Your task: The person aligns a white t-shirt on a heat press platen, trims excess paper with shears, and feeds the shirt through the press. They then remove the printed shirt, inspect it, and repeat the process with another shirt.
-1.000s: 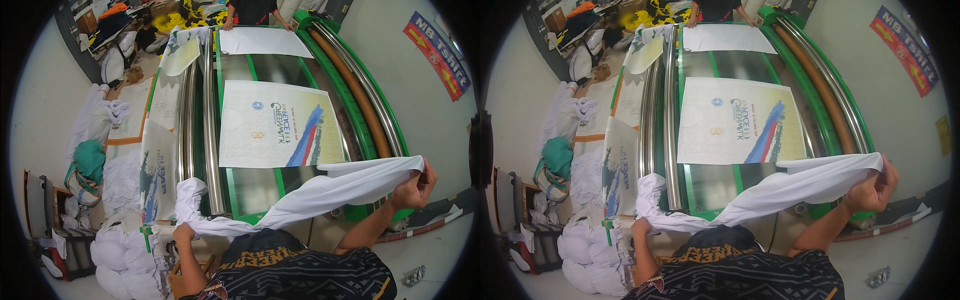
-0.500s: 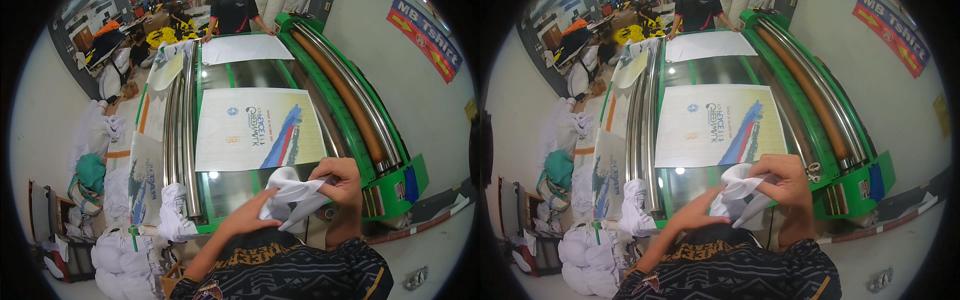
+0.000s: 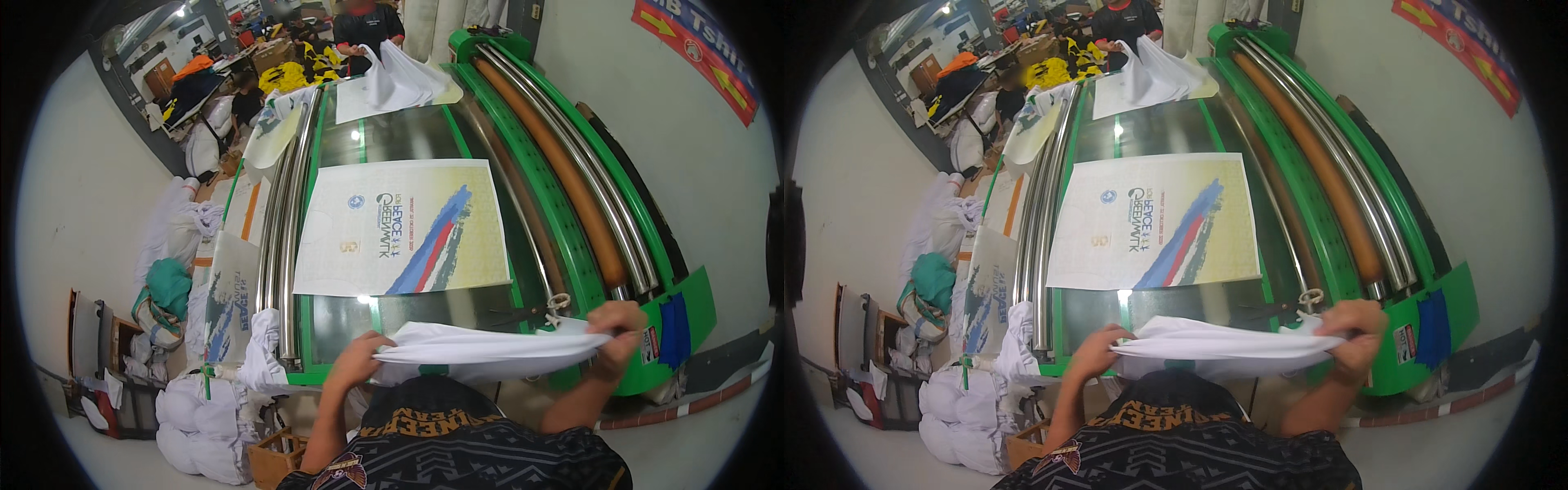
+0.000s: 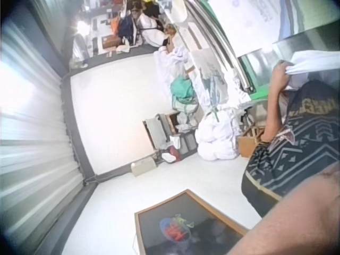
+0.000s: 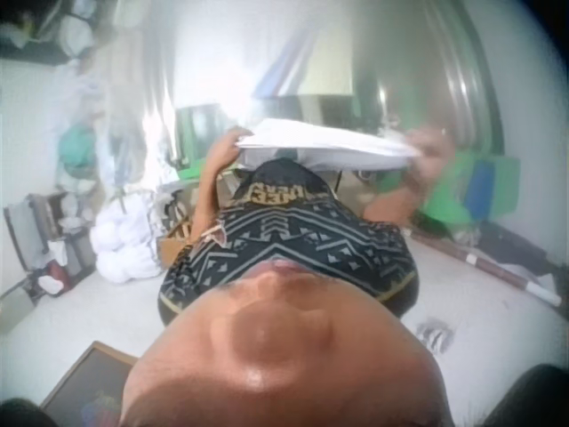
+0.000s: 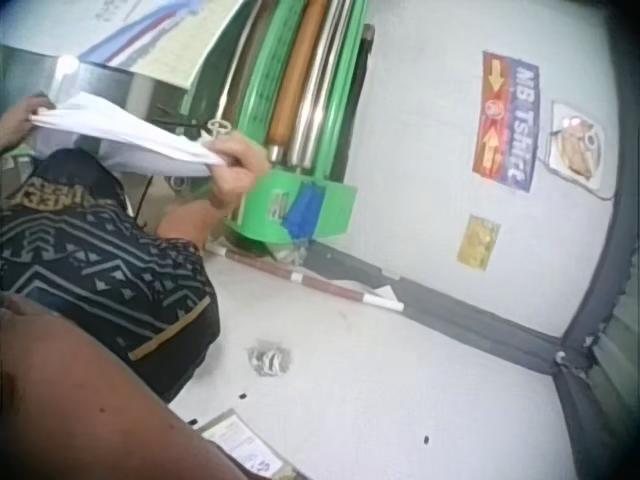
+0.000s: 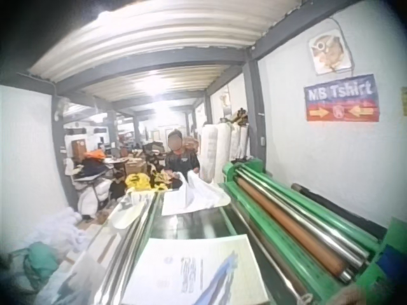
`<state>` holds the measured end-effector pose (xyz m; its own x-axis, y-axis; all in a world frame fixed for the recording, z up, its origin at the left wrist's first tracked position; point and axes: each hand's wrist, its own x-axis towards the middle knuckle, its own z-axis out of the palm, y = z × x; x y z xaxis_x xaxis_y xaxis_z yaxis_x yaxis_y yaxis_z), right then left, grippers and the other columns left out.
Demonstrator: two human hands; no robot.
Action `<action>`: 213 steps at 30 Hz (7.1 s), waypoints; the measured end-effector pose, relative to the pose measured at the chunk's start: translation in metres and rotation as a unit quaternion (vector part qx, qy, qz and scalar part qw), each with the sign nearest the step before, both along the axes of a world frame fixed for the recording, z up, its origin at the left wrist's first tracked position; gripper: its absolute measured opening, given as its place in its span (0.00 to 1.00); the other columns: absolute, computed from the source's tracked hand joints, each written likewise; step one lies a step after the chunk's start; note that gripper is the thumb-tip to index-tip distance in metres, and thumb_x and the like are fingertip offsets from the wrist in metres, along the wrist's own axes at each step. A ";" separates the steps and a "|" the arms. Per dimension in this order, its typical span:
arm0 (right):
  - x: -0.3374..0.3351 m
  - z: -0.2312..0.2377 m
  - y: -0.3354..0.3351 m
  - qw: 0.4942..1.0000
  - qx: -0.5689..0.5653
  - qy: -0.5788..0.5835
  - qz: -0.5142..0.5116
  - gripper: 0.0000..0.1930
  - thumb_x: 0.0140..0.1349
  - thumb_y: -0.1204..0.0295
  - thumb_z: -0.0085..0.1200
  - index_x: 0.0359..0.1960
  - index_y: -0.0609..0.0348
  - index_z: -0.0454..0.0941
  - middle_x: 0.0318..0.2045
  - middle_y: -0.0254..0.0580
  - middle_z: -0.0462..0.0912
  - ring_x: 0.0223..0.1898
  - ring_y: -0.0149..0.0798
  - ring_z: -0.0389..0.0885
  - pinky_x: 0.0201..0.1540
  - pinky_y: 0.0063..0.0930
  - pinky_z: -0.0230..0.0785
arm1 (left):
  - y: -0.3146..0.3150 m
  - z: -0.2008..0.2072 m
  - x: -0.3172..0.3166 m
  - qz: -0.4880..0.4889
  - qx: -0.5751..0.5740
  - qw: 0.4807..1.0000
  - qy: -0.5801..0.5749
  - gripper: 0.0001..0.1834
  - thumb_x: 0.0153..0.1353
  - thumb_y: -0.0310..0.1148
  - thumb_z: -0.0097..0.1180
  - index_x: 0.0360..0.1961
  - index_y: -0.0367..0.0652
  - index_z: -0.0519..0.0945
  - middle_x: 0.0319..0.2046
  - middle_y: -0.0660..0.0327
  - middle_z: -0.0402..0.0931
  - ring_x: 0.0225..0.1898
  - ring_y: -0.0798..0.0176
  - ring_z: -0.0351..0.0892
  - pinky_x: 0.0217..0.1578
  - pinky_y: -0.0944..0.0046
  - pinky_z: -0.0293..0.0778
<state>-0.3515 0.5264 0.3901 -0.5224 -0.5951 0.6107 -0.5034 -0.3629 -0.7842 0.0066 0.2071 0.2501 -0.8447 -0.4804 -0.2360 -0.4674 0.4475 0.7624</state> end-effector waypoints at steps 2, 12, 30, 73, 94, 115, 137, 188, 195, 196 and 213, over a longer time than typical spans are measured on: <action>-0.020 -0.014 0.022 0.991 -0.099 -0.093 0.011 0.07 0.44 0.76 0.69 0.27 0.62 0.87 0.23 0.40 0.85 0.27 0.29 0.82 0.33 0.23 0.65 | -0.015 -0.003 0.016 0.047 -0.050 0.998 -0.006 0.20 0.65 0.20 0.59 0.56 0.40 0.91 0.56 0.45 0.88 0.56 0.39 0.89 0.61 0.48 0.83; -0.075 0.017 0.075 0.888 0.428 0.084 -0.145 0.07 0.54 0.81 0.70 0.35 0.68 0.91 0.28 0.45 0.86 0.31 0.38 0.84 0.40 0.31 0.75 | -0.028 0.146 0.125 0.174 -0.107 0.919 0.336 0.13 0.65 0.25 0.63 0.45 0.33 0.95 0.36 0.55 0.91 0.33 0.63 0.88 0.40 0.63 0.82; -0.044 0.038 0.110 0.995 0.053 0.085 -0.012 0.22 0.76 0.52 0.70 0.32 0.56 0.78 0.39 0.45 0.84 0.48 0.39 0.83 0.50 0.36 0.72 | -0.126 0.202 0.239 -0.151 -0.050 0.867 0.472 0.12 0.72 0.33 0.70 0.40 0.32 0.90 0.43 0.52 0.88 0.41 0.62 0.85 0.48 0.61 0.78; -0.166 0.044 -0.045 0.944 0.270 -0.023 -0.187 0.17 0.69 0.57 0.75 0.39 0.58 0.85 0.39 0.29 0.81 0.46 0.30 0.76 0.55 0.26 0.65 | -0.392 0.160 0.217 0.224 -0.135 0.954 0.150 0.16 0.65 0.28 0.70 0.52 0.31 0.89 0.43 0.61 0.85 0.46 0.67 0.82 0.51 0.65 0.75; -0.306 0.006 -0.088 0.988 -0.065 -0.059 -0.126 0.10 0.79 0.64 0.70 0.51 0.56 0.91 0.61 0.43 0.87 0.68 0.47 0.84 0.71 0.44 0.77 | -0.500 0.143 0.173 0.264 -0.085 0.811 0.515 0.19 0.84 0.25 0.57 0.71 0.33 0.79 0.66 0.52 0.83 0.66 0.53 0.84 0.70 0.54 0.80; -0.149 -0.411 -0.176 0.718 0.008 -0.675 -0.171 0.18 0.75 0.68 0.67 0.61 0.54 0.77 0.64 0.46 0.76 0.67 0.51 0.78 0.78 0.56 0.65 | -0.424 -0.280 0.131 0.501 0.486 0.554 0.454 0.22 0.75 0.31 0.52 0.65 0.32 0.79 0.67 0.44 0.85 0.68 0.40 0.86 0.70 0.38 0.86; -0.231 -0.420 -0.165 0.763 0.187 -0.547 -0.289 0.32 0.60 0.87 0.61 0.69 0.65 0.74 0.55 0.55 0.81 0.52 0.56 0.86 0.46 0.60 0.86 | -0.257 -0.274 0.100 0.636 0.491 0.435 0.406 0.35 0.82 0.50 0.58 0.77 0.40 0.64 0.82 0.36 0.62 0.85 0.32 0.62 0.85 0.23 0.55; -0.189 -0.380 -0.146 0.749 0.501 -0.200 -0.385 0.31 0.47 0.76 0.75 0.57 0.62 0.86 0.54 0.58 0.90 0.55 0.55 0.91 0.59 0.45 0.82 | -0.180 -0.233 0.157 0.441 -0.105 0.815 -0.362 0.24 0.64 0.38 0.70 0.58 0.37 0.85 0.59 0.35 0.85 0.61 0.35 0.85 0.64 0.40 0.79; -0.195 -0.386 -0.140 0.752 0.504 -0.217 -0.364 0.31 0.47 0.73 0.78 0.58 0.61 0.88 0.47 0.51 0.94 0.49 0.49 0.93 0.54 0.44 0.84 | -0.120 -0.237 0.048 0.221 -0.162 0.926 -0.260 0.44 0.78 0.65 0.57 0.90 0.70 0.62 0.92 0.43 0.41 0.91 0.30 0.39 0.83 0.19 0.44; -0.197 -0.390 -0.138 0.754 0.497 -0.205 -0.378 0.30 0.47 0.74 0.77 0.57 0.62 0.88 0.45 0.49 0.94 0.46 0.47 0.93 0.50 0.43 0.84 | -0.121 -0.245 0.043 0.215 -0.181 0.927 -0.250 0.45 0.78 0.68 0.55 0.91 0.74 0.59 0.93 0.45 0.36 0.92 0.31 0.34 0.83 0.17 0.40; -0.204 -0.420 -0.126 0.795 0.442 -0.311 -0.276 0.27 0.55 0.79 0.77 0.59 0.67 0.84 0.37 0.39 0.90 0.30 0.32 0.85 0.26 0.31 0.71 | -0.125 -0.231 0.082 0.241 -0.254 0.932 -0.092 0.13 0.58 0.33 0.79 0.44 0.46 0.91 0.59 0.60 0.83 0.69 0.45 0.76 0.62 0.39 0.73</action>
